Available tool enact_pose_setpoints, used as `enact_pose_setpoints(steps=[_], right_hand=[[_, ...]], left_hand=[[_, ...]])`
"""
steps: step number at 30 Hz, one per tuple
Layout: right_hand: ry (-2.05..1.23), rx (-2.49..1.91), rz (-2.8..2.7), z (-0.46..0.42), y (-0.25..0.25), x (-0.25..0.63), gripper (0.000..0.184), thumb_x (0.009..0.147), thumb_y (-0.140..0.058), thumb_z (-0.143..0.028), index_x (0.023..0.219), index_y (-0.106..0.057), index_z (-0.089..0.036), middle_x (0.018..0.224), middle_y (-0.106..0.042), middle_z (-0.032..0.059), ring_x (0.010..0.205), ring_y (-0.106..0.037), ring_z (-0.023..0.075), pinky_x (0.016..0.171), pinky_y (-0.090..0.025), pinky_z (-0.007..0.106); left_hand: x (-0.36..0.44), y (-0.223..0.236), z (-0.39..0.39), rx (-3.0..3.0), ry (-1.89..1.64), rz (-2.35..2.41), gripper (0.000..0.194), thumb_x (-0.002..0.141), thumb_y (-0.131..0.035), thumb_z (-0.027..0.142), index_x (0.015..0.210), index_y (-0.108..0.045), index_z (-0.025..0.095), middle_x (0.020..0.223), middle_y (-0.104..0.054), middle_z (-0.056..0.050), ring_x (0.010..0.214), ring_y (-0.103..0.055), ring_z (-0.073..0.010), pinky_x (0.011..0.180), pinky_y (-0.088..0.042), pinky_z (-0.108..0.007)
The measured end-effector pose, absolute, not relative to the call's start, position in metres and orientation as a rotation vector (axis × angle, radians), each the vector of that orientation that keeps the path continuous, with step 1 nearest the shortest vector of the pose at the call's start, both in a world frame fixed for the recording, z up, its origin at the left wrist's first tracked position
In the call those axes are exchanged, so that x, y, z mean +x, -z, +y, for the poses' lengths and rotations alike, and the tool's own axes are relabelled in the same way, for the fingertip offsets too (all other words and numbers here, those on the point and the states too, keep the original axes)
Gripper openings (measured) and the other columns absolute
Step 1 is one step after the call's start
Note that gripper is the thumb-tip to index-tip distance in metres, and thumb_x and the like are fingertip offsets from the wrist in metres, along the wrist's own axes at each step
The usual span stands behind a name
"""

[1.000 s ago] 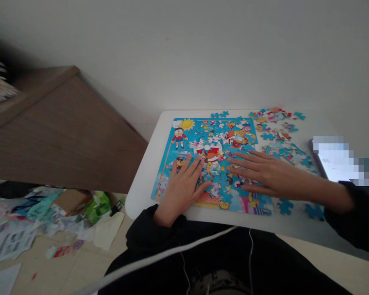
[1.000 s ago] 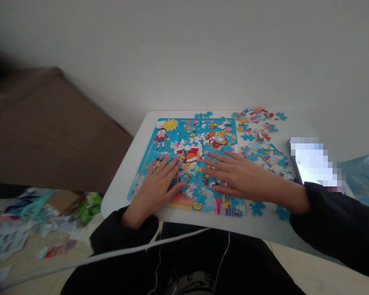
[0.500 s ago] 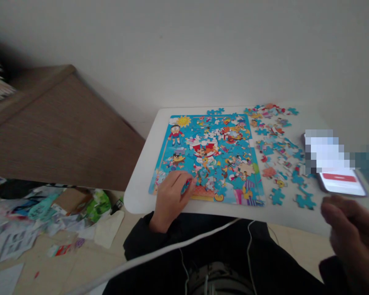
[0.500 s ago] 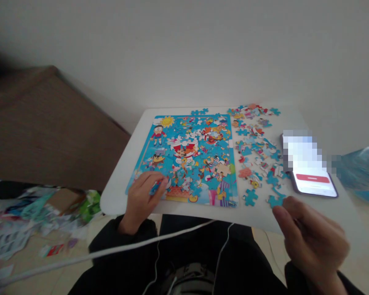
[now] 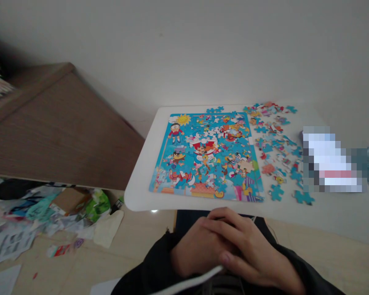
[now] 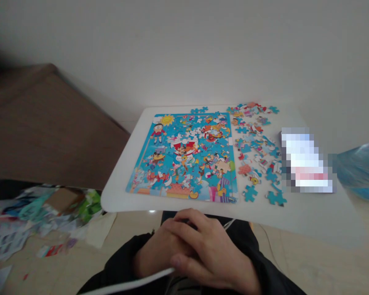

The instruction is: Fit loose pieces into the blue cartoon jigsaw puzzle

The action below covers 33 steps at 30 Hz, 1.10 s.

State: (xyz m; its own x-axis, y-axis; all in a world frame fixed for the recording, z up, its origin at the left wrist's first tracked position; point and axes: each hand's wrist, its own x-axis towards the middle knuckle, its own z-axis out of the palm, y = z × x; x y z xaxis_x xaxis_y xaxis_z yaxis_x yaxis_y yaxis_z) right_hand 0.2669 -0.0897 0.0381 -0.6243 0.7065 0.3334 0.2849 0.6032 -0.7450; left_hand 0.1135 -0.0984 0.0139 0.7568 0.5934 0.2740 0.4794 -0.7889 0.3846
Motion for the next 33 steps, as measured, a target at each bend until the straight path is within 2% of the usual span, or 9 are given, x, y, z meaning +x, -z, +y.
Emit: enact_pose_setpoints(steps=[2, 4, 7, 10, 13, 18, 25, 33], right_hand=[[-0.751, -0.842, -2.252, -0.076, -0.036, 0.273, 0.033, 0.093, -0.045, -0.037, 0.115, -0.062, -0.019, 0.106, -0.068, 0.0070, 0.095, -0.064, 0.0159, 0.079, -0.053, 0.027], [-0.489, -0.997, -2.263, -0.057, -0.034, 0.281, 0.023, 0.092, -0.048, -0.027, 0.104, -0.066, -0.019, 0.099, -0.071, 0.0060, 0.089, -0.065, 0.0169, 0.076, -0.054, 0.029], [-0.171, -1.196, -2.322, -0.028, -0.028, 0.286, 0.023, 0.091, -0.049, -0.027, 0.102, -0.068, -0.019, 0.100, -0.071, 0.0078, 0.091, -0.065, 0.0221, 0.076, -0.054, 0.036], [-0.070, -1.264, -2.367, -0.014, -0.022, 0.283, 0.023, 0.089, -0.053, -0.028, 0.105, -0.068, -0.020, 0.104, -0.071, 0.0080, 0.098, -0.064, 0.0249, 0.081, -0.054, 0.039], [-0.061, -1.315, -2.399, -0.012, -0.018, 0.279, 0.024, 0.087, -0.057, -0.027, 0.107, -0.068, -0.019, 0.108, -0.070, 0.0074, 0.100, -0.063, 0.0255, 0.078, -0.055, 0.039], [0.007, -1.327, -2.406, -0.011, -0.013, 0.280, 0.020, 0.089, -0.054, -0.025, 0.101, -0.069, -0.021, 0.100, -0.072, 0.0045, 0.092, -0.066, 0.0232, 0.069, -0.055, 0.033], [0.083, -1.225, -2.396, -0.008, -0.017, 0.290, 0.022, 0.091, -0.050, -0.027, 0.099, -0.068, -0.020, 0.095, -0.073, 0.0065, 0.084, -0.068, 0.0231, 0.064, -0.056, 0.034], [-0.068, -1.193, -2.283, -0.021, -0.047, 0.313, 0.019, 0.087, -0.057, -0.028, 0.103, -0.066, -0.024, 0.096, -0.073, 0.0026, 0.087, -0.068, 0.0206, 0.077, -0.055, 0.034]], left_hand=[[0.110, -0.016, -0.094, 2.734, -0.536, 0.889, 0.041, 0.093, -0.031, 0.015, 0.077, -0.067, 0.025, 0.065, -0.067, 0.001, 0.059, -0.065, -0.0158, 0.053, -0.045, -0.027], [0.104, -0.019, -0.089, 2.799, -0.604, 0.989, 0.038, 0.091, -0.038, 0.013, 0.062, -0.061, 0.021, 0.053, -0.060, 0.001, 0.048, -0.058, -0.0146, 0.046, -0.039, -0.028], [0.092, -0.024, -0.081, 2.805, -0.720, 1.239, 0.036, 0.091, -0.045, 0.017, 0.056, -0.054, 0.019, 0.048, -0.053, 0.002, 0.043, -0.050, -0.0118, 0.044, -0.033, -0.027], [0.077, -0.026, -0.076, 2.809, -0.748, 1.388, 0.038, 0.092, -0.046, 0.018, 0.055, -0.050, 0.019, 0.047, -0.051, 0.003, 0.043, -0.047, -0.0101, 0.045, -0.030, -0.026], [0.060, -0.026, -0.073, 2.807, -0.749, 1.477, 0.040, 0.094, -0.043, 0.019, 0.054, -0.049, 0.019, 0.048, -0.050, 0.003, 0.043, -0.045, -0.0096, 0.045, -0.030, -0.026], [0.033, -0.031, -0.066, 2.800, -0.726, 1.597, 0.037, 0.093, -0.045, 0.022, 0.057, -0.053, 0.018, 0.053, -0.055, 0.002, 0.049, -0.051, -0.0096, 0.049, -0.035, -0.024], [0.010, -0.038, -0.048, 2.747, -0.772, 1.749, 0.034, 0.092, -0.049, 0.024, 0.059, -0.056, 0.018, 0.055, -0.056, 0.002, 0.051, -0.053, -0.0100, 0.050, -0.037, -0.023], [0.009, -0.031, -0.050, 2.599, -0.936, 1.629, 0.016, 0.089, -0.054, 0.021, 0.078, -0.064, 0.016, 0.070, -0.067, -0.001, 0.063, -0.064, -0.0125, 0.061, -0.049, -0.023]])
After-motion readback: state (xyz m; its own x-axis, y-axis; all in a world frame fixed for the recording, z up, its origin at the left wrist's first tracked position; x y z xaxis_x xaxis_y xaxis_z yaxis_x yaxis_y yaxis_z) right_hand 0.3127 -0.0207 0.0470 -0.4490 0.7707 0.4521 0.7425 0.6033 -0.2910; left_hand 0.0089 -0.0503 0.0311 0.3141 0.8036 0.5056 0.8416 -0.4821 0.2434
